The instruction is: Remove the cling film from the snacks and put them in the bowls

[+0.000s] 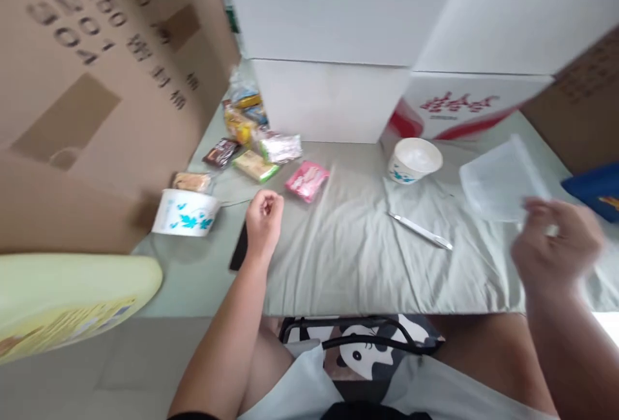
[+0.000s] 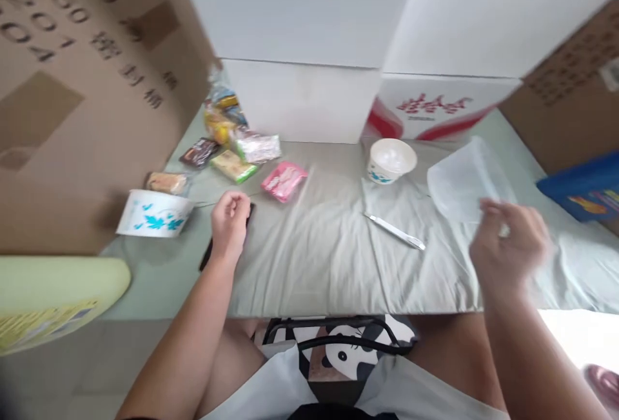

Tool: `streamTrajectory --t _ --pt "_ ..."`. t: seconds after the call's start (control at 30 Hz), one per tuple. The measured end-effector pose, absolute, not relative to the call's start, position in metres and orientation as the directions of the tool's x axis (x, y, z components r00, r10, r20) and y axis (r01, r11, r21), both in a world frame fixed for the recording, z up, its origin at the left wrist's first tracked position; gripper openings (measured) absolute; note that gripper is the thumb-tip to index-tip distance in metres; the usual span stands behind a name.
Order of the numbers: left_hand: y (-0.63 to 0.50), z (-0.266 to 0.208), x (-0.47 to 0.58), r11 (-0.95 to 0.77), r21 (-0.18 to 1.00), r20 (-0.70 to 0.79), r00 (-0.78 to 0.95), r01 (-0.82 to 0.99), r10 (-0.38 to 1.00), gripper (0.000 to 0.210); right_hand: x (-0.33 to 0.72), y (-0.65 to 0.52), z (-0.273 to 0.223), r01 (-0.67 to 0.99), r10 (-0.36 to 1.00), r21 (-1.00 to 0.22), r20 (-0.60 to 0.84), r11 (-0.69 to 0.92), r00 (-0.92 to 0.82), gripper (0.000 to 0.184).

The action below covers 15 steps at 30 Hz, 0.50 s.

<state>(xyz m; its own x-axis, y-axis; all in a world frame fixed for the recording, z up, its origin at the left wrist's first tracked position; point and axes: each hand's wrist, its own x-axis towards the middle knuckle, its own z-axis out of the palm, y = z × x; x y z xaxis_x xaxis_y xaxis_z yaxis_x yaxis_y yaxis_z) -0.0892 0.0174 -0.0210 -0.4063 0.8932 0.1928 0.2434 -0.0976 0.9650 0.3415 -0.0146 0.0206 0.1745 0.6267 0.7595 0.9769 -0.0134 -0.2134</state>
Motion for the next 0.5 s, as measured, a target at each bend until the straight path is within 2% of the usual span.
streamTrajectory --t 0.07,0.17,0.23,0.3,0.33,0.43,0.5 --pt "0.022 -0.021 -0.071 -0.122 0.883 0.291 -0.325 0.453 0.9 0.013 0.362 -0.006 0.004 0.969 0.659 -0.244 0.723 -0.037 0.208 0.028" --pt "0.04 -0.019 -0.04 -0.157 0.683 0.401 -0.187 0.713 0.897 0.013 0.373 0.004 -0.011 0.961 0.797 -0.265 0.563 -0.076 0.218 0.026" --pt "0.055 -0.019 -0.023 -0.109 0.573 0.365 -0.134 0.812 0.921 0.032 0.368 0.001 -0.016 0.96 0.807 -0.261 0.543 -0.101 0.233 0.027" --pt "0.071 -0.018 -0.015 -0.018 0.51 0.235 -0.119 0.86 0.965 0.049 0.358 -0.008 -0.019 0.958 0.756 -0.275 0.609 -0.082 0.239 0.031" --pt "0.077 -0.018 -0.014 0.022 0.481 0.174 -0.12 0.877 0.977 0.05 0.352 -0.014 -0.02 0.957 0.747 -0.289 0.631 -0.026 0.211 0.03" --pt "0.085 -0.01 -0.019 0.107 0.438 0.102 -0.168 0.892 0.981 0.043 0.329 -0.027 -0.029 0.911 0.82 -0.341 0.572 0.232 0.006 0.024" --pt "0.08 -0.003 -0.023 0.13 0.548 0.085 -0.21 0.826 0.974 0.039 0.317 -0.029 -0.039 0.884 0.883 -0.363 0.457 0.296 -0.108 0.029"
